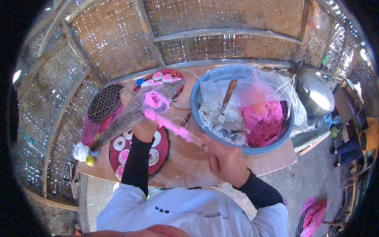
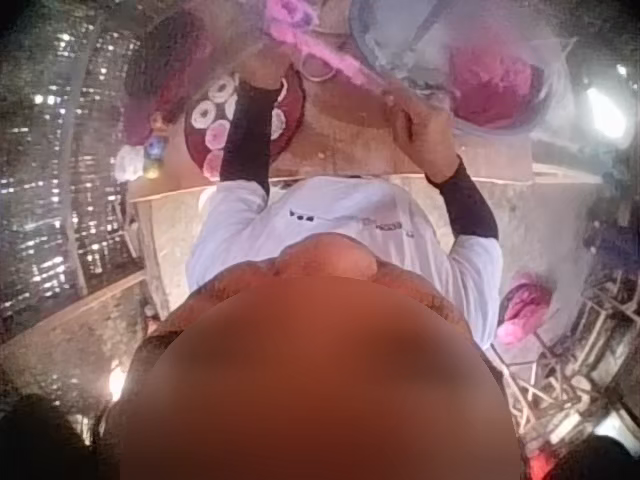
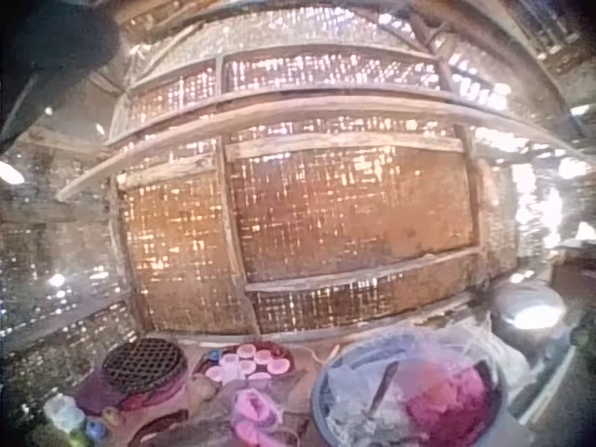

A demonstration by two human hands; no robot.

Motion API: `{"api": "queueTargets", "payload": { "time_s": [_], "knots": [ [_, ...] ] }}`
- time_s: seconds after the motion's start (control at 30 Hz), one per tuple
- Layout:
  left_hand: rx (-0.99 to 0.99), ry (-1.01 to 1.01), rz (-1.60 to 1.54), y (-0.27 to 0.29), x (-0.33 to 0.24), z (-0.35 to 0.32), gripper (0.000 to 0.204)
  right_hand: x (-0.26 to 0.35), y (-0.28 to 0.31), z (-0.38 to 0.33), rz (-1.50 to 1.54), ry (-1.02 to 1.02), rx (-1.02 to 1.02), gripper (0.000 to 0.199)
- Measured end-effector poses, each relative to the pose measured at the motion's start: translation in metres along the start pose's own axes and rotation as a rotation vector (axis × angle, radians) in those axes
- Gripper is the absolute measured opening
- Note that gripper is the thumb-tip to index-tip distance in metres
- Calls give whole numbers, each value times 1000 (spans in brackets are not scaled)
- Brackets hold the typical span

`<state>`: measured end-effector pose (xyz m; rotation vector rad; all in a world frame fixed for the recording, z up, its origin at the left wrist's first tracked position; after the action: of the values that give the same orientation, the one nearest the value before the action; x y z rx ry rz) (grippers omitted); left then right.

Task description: The person prepares traditional snacks by stuffing dough into a wooden mold, pressing it to form shapes on a tray, and decorating them with pink dough using a thin tool.

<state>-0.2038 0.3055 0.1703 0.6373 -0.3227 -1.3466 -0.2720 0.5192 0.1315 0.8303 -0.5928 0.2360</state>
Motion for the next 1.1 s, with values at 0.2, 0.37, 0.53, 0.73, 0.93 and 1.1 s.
{"api": "queueTargets", "payload": {
  "time_s": [0.2, 0.37, 0.53, 0.73, 0.93, 1.1],
  "knots": [
    [-37, -12, -140, -10, -10, 7, 51, -12, 4, -4, -27, -175, -55, 39],
    [-160, -56, -171, -4, 10, 4, 47, -18, 61, -28, -106, -82, 59, 28],
    [55, -17, -5, 35, 44, -9, 56, -33, 174, -15, -1003, -486, 373, 10],
    [-12, 66, -1543, 35, 38, 10, 35, -153, 163, -12, -1409, -288, 538, 12],
    [194, -130, -1868, 7, 57, 3, 27, -168, 140, -8, -1343, -277, 703, 11],
    [182, -256, -2063, 24, 52, -5, 26, -46, 59, 37, -666, -265, 395, 15]
  ]
}}
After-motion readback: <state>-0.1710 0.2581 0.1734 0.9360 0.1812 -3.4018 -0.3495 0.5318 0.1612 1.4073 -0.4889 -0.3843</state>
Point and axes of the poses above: each hand's wrist, its own z-axis towards the middle knuckle, its own y-axis out of the back of the hand, x = y × z, the point moved 4 cm from there along z, towards the middle knuckle, and after that the axes turned 7 degrees about x, right-handed, at the moved point
